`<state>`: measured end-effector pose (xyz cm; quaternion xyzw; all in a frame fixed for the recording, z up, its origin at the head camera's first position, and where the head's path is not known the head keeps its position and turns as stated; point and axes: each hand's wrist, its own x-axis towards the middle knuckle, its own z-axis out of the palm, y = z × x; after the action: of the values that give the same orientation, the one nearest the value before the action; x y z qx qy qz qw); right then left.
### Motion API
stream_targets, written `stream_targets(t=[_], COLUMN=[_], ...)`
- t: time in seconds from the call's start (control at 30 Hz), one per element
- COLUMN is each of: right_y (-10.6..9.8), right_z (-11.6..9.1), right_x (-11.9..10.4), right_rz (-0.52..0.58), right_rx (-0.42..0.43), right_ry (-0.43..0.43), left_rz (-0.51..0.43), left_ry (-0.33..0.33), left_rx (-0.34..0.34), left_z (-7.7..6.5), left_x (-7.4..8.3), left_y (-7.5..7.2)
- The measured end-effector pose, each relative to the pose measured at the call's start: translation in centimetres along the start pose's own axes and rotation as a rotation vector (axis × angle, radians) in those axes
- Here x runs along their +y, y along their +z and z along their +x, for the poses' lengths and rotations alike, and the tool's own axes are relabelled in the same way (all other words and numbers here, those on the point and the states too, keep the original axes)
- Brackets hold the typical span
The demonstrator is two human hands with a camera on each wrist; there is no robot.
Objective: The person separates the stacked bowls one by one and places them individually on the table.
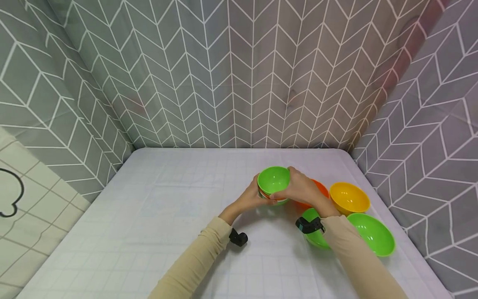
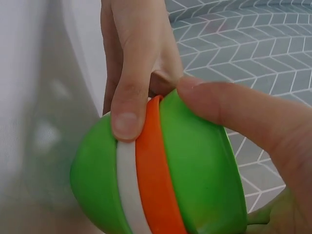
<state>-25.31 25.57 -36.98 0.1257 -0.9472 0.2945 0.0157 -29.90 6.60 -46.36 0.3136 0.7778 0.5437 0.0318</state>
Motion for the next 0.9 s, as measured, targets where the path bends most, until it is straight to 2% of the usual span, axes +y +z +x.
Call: stream_targets(t=[0.13,0.37,0.57,0.73,0.9], right_y=[-0.3,-1.1,-2.0,-2.8,-3.2], right_z=[-0.5,-1.9,-3.5,-5.1,-6.8], right_x=[-0.6,-1.9,-2.7,-3.3,-3.1], right_rz=[0.005,0.03,0.04,0.064,0.052], right_rx=[0.037,0.1,0.123,0.112,0.128], right_ry=[-0.009,-0.055,-0.075,-0.066,-0.04], left_rz=[-0.004,0.018,0.074,0.059,0.003], left_ry=[0.015,0.097,0.105,0.12,0.119], left_rx=[-0.004,0.005,0.008,0.023,0.013], left_z=[0.0,0.1,0.2,0.3,0.3], left_x=[-0.1,-0.3,-0.2,-0.1,-0.2], left_y=[0.0,-0.1,-0.2,-0.1,0.1])
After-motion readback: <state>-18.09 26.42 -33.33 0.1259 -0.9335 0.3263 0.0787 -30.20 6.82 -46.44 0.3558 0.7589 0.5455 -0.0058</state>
